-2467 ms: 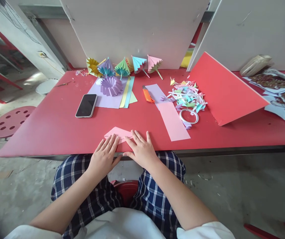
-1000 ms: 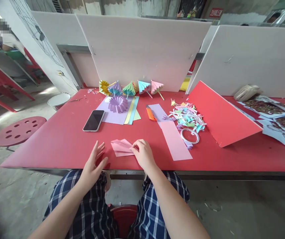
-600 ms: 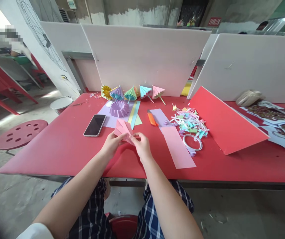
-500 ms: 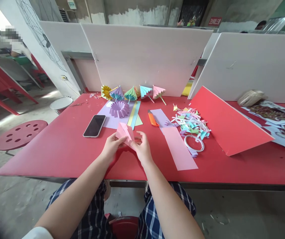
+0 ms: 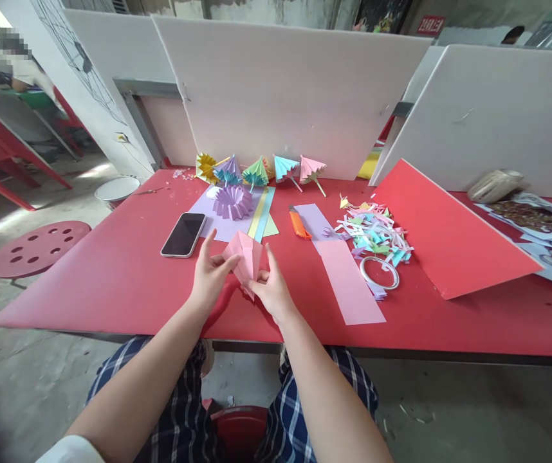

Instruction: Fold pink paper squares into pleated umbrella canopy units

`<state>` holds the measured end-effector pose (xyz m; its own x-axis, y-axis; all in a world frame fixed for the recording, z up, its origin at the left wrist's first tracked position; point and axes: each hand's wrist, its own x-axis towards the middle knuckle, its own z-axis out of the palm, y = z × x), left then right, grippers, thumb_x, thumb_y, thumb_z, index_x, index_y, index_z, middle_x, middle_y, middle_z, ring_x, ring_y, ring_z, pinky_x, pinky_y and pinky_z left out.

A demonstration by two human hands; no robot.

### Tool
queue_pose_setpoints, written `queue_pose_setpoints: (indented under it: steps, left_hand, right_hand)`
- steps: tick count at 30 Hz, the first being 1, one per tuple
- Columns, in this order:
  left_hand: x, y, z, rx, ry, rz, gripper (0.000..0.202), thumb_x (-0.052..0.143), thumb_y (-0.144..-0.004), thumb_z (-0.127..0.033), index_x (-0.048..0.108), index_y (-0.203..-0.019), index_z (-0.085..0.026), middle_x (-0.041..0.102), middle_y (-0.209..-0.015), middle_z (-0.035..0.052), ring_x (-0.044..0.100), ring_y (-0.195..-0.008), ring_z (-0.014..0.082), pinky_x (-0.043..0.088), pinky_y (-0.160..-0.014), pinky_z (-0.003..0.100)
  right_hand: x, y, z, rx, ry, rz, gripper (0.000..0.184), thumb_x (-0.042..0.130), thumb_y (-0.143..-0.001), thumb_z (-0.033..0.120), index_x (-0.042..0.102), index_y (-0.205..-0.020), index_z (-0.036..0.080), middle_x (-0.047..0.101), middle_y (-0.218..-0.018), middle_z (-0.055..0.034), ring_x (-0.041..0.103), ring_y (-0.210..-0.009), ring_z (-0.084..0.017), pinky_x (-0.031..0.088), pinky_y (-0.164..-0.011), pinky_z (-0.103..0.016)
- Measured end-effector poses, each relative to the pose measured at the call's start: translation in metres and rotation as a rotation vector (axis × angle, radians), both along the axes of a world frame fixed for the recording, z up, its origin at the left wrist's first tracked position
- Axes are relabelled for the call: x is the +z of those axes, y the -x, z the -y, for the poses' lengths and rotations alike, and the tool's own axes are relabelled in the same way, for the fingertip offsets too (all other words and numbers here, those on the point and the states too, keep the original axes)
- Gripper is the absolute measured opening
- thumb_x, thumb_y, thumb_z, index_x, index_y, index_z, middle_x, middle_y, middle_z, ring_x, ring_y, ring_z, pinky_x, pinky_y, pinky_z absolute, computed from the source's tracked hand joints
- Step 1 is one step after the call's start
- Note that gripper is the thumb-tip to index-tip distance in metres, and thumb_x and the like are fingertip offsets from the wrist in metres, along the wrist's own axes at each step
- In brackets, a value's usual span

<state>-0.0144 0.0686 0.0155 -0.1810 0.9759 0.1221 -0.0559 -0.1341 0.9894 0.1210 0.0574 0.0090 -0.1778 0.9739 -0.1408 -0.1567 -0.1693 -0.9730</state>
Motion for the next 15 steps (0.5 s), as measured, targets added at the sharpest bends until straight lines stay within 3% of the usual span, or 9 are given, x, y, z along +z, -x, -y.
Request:
queue_pose_setpoints:
  steps: [6, 12, 15]
  left_hand:
    - [-0.002, 0.007, -0.006, 0.089, -0.033, 0.018, 0.074, 0.064, -0.070, -0.030, 0.028, -0.134, -0.024, 0.058, -0.062, -0.0039, 0.056, -0.061, 0.0118, 0.048, -0.064, 0.027]
    - [-0.001, 0.006, -0.003, -0.040, -0.030, -0.009, 0.066, 0.061, -0.073, -0.030, 0.031, -0.131, -0.024, 0.058, -0.066, -0.0029, 0.054, -0.059, 0.0106, 0.047, -0.061, 0.026]
    - [0.001, 0.005, -0.002, -0.120, -0.043, -0.062, 0.054, 0.060, -0.073, -0.030, 0.042, -0.123, -0.022, 0.055, -0.067, -0.0030, 0.051, -0.058, 0.0094, 0.046, -0.058, 0.024]
  right_hand:
    - [-0.002, 0.000, 0.001, 0.067, 0.054, 0.010, 0.086, 0.069, -0.066, 0.023, 0.021, -0.138, 0.026, 0.065, -0.065, 0.0028, 0.066, -0.067, -0.017, 0.054, -0.071, -0.038]
    - [-0.010, -0.002, -0.002, -0.002, 0.007, 0.066, 0.051, 0.067, -0.068, 0.035, 0.051, -0.115, 0.022, 0.066, -0.073, -0.0014, 0.064, -0.070, -0.017, 0.053, -0.069, -0.035]
    - [-0.013, -0.005, -0.005, -0.062, -0.016, 0.100, 0.043, 0.064, -0.068, 0.042, 0.055, -0.105, 0.021, 0.067, -0.085, -0.0048, 0.063, -0.078, -0.019, 0.052, -0.069, -0.034]
